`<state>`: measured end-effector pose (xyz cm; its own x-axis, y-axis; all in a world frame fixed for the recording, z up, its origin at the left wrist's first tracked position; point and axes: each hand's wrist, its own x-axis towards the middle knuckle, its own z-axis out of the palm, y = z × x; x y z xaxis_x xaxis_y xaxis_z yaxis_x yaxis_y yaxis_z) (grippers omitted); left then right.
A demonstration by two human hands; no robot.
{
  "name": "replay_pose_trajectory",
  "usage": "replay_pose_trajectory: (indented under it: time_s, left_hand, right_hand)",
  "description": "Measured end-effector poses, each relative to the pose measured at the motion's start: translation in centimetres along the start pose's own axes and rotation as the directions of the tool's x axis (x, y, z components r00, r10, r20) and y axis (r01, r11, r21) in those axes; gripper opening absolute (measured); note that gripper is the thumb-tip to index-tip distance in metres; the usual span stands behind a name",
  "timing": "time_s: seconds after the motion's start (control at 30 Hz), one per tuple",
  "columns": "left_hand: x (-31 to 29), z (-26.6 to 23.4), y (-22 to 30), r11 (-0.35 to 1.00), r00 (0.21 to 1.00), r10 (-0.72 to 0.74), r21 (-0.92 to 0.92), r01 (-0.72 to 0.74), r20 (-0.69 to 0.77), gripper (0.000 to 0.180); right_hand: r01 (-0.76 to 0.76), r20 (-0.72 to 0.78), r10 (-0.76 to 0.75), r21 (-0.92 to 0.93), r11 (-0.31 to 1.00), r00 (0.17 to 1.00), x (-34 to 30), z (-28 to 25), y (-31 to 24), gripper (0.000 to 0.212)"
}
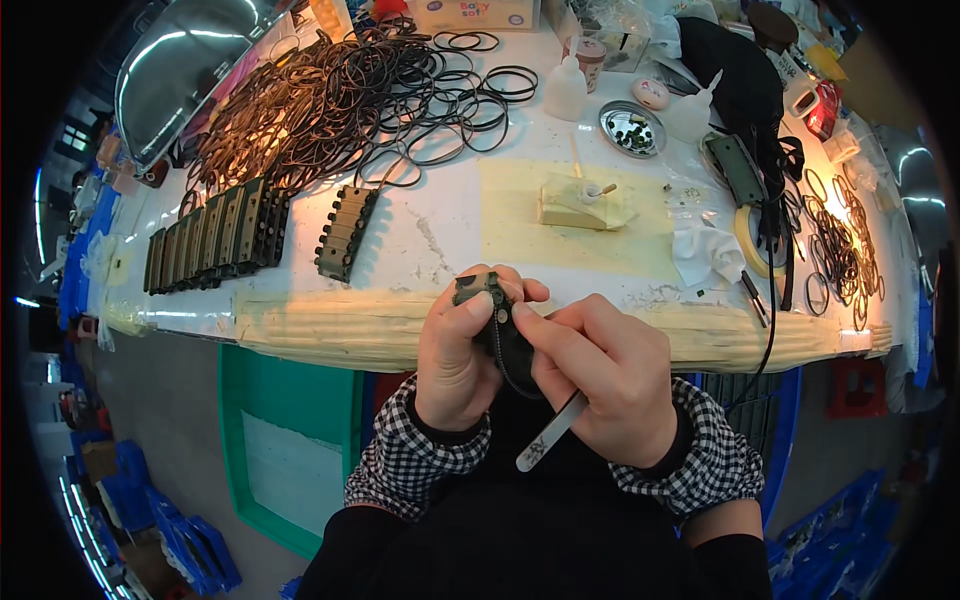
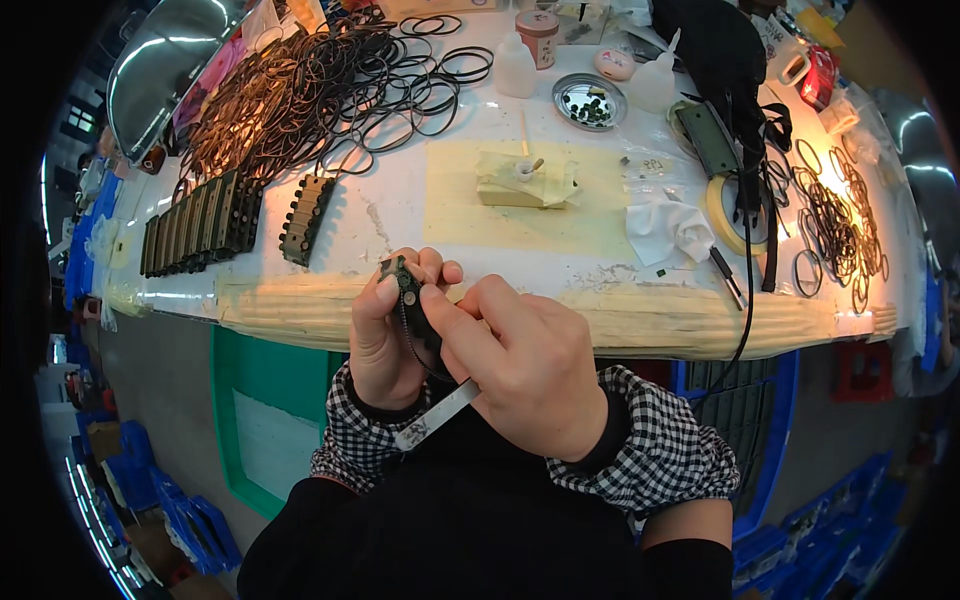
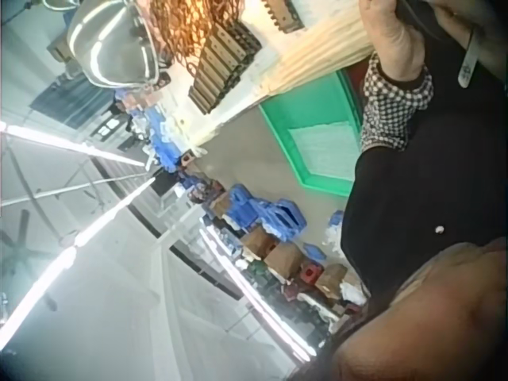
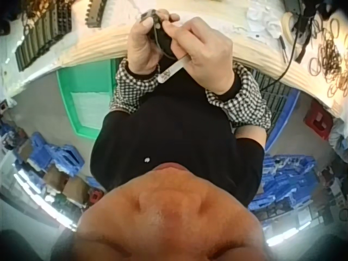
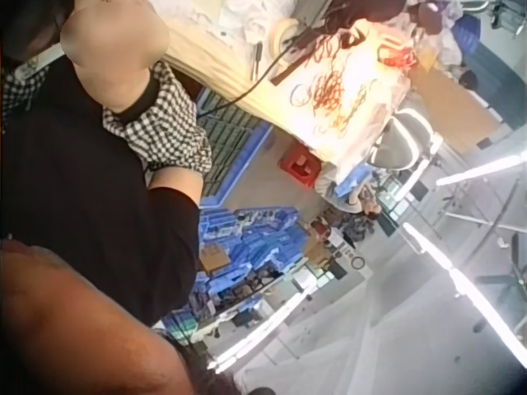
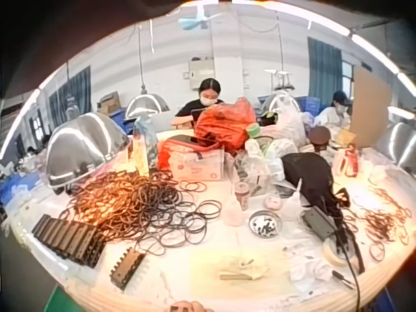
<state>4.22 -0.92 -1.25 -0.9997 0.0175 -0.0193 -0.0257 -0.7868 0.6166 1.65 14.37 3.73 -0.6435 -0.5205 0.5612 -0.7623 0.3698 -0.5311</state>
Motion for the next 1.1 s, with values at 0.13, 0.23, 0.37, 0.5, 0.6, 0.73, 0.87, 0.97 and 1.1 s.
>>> replay_pose_trajectory:
  time_s: [0.13, 0.23, 0.37, 0.5, 0.6, 0.73, 0.87, 0.97, 1.1]
  left_hand:
    - [0.10, -0.15, -0.26, 0.998, 1.000, 0.008, -0.061, -0.006, 0.025, 0.025]
    - [0.25, -0.04, -0.33, 0.992, 0.998, -0.025, -0.123, 0.032, 0.060, 0.026]
    - [0.38, 0.10, -0.13, 0.981, 0.991, -0.048, -0.179, 0.070, 0.126, 0.026]
    - [0.50, -0.03, -0.18, 0.969, 0.982, -0.027, -0.235, 0.071, 0.185, 0.026]
    - [0.42, 0.12, 0.00, 0.967, 0.985, -0.039, -0.240, 0.080, 0.171, 0.026]
    - [0.42, 0.03, 0.09, 0.966, 0.985, -0.039, -0.248, 0.080, 0.167, 0.026]
    - [0.36, 0.03, 0.06, 0.964, 0.985, -0.028, -0.257, 0.072, 0.169, 0.026]
    - [0.43, 0.02, 0.10, 0.966, 0.983, -0.026, -0.248, 0.071, 0.180, 0.026]
    - [0.44, -0.03, 0.19, 0.974, 0.983, -0.027, -0.219, 0.066, 0.180, 0.026]
  right_hand:
    - [-0.010, 0.001, 0.010, 0.019, 1.000, 1.000, 0.00, -0.03, -0.13, 0.040]
    - [0.007, -0.020, -0.007, 0.033, 0.999, 1.000, -0.10, -0.02, 0.11, 0.040]
    - [0.034, -0.035, -0.033, 0.044, 0.998, 0.999, -0.16, -0.07, 0.21, 0.040]
    - [0.044, -0.032, -0.044, 0.023, 0.999, 0.999, -0.32, -0.07, 0.02, 0.039]
    - [0.049, -0.036, -0.048, 0.015, 0.999, 0.998, -0.35, 0.07, 0.03, 0.040]
    - [0.042, -0.029, -0.041, 0.021, 0.999, 0.999, -0.37, 0.13, 0.02, 0.042]
    - [0.048, -0.034, -0.048, 0.019, 0.999, 0.998, -0.37, 0.24, 0.04, 0.043]
    - [0.044, -0.030, -0.044, 0.004, 0.999, 0.999, -0.42, 0.24, 0.06, 0.043]
    - [0.044, -0.022, -0.044, -0.012, 0.999, 0.999, -0.51, 0.23, 0.03, 0.042]
